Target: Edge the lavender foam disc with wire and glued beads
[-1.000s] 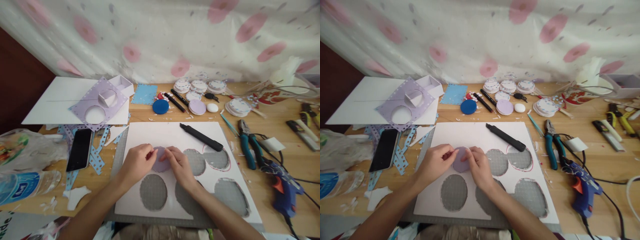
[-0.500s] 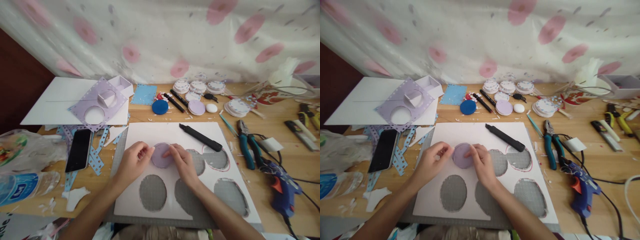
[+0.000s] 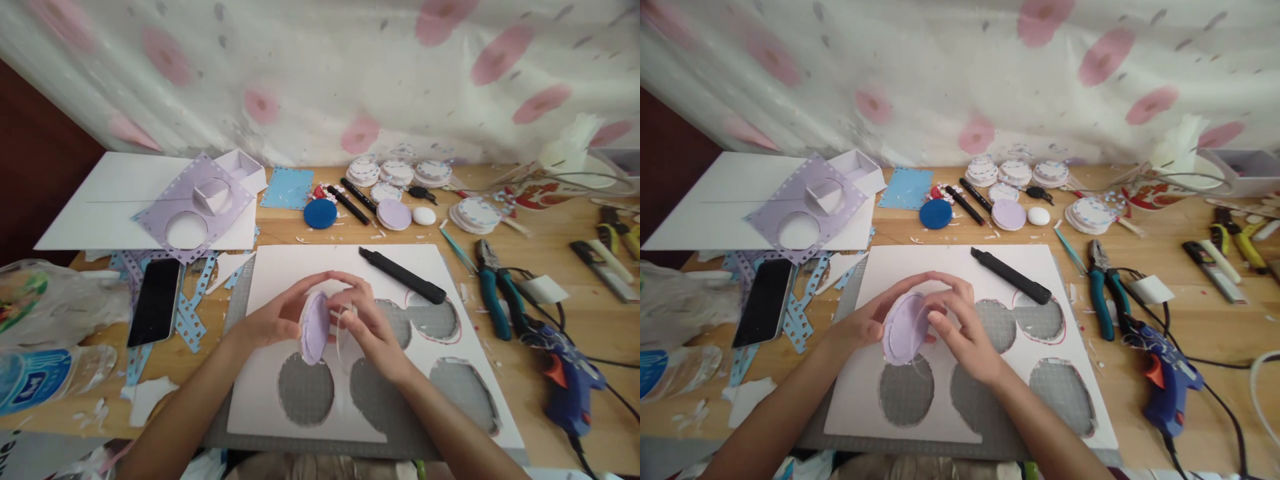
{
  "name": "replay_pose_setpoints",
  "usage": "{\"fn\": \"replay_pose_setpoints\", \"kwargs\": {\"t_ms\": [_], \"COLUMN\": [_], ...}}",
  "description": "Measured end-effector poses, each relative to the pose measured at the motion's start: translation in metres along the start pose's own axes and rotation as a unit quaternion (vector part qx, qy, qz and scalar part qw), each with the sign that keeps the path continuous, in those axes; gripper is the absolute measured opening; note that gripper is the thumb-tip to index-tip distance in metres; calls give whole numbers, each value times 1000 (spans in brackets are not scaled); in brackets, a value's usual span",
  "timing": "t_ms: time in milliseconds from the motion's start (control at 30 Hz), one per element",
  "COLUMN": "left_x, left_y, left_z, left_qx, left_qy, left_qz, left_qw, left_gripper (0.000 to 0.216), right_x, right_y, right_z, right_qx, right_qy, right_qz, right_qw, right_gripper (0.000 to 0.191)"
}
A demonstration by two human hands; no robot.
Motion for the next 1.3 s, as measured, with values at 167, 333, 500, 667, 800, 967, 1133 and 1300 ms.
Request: {"fn": "replay_pose_setpoints", "kwargs": {"t_ms": [167,333,500,667,800,967,1133,1300], "left_x": [0,3,4,-1,-3,-4,-5,-3], "left_y": [-9,-19,-15,-13,-16,-22,-24,-25], "left_z": [14,19,14,6,1,2,-4,-7], "left_qx": [-100,-196,-136,29,131,233,265,248], "left_qy": [89,126,126,150,202,205,130,114], "left_qz": [-104,-145,-128,-89,-40,0,33,2], "left_qw": [986,962,974,984,970,951,955,962], "left_gripper": [69,79,72,52,38,46,59,43], "right_x": [4,7,8,10,12,14,15,16], "right_y": [0,-11,-11,-7,-9,-13,-14,-10], "right_z": [12,-4,-15,-16,-18,-16,-15,-16], "right_qx": [26,123,163,197,234,253,269,290], "right_qy": [152,27,4,4,-8,44,46,49], "right_qz": [71,115,140,190,226,236,256,280], "right_qw": [986,985,977,962,945,937,927,914], "right_gripper": [29,20,22,29,32,41,42,32]}}
Point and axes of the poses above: each hand's wrist, its own x-axis away from the middle knuckle, its own z-axis out of the back of the hand, y = z × x, the point moved 2 cm from there along -x, towards the middle knuckle, and after that the axes turned 7 degrees about -x, right-handed, at the moved point
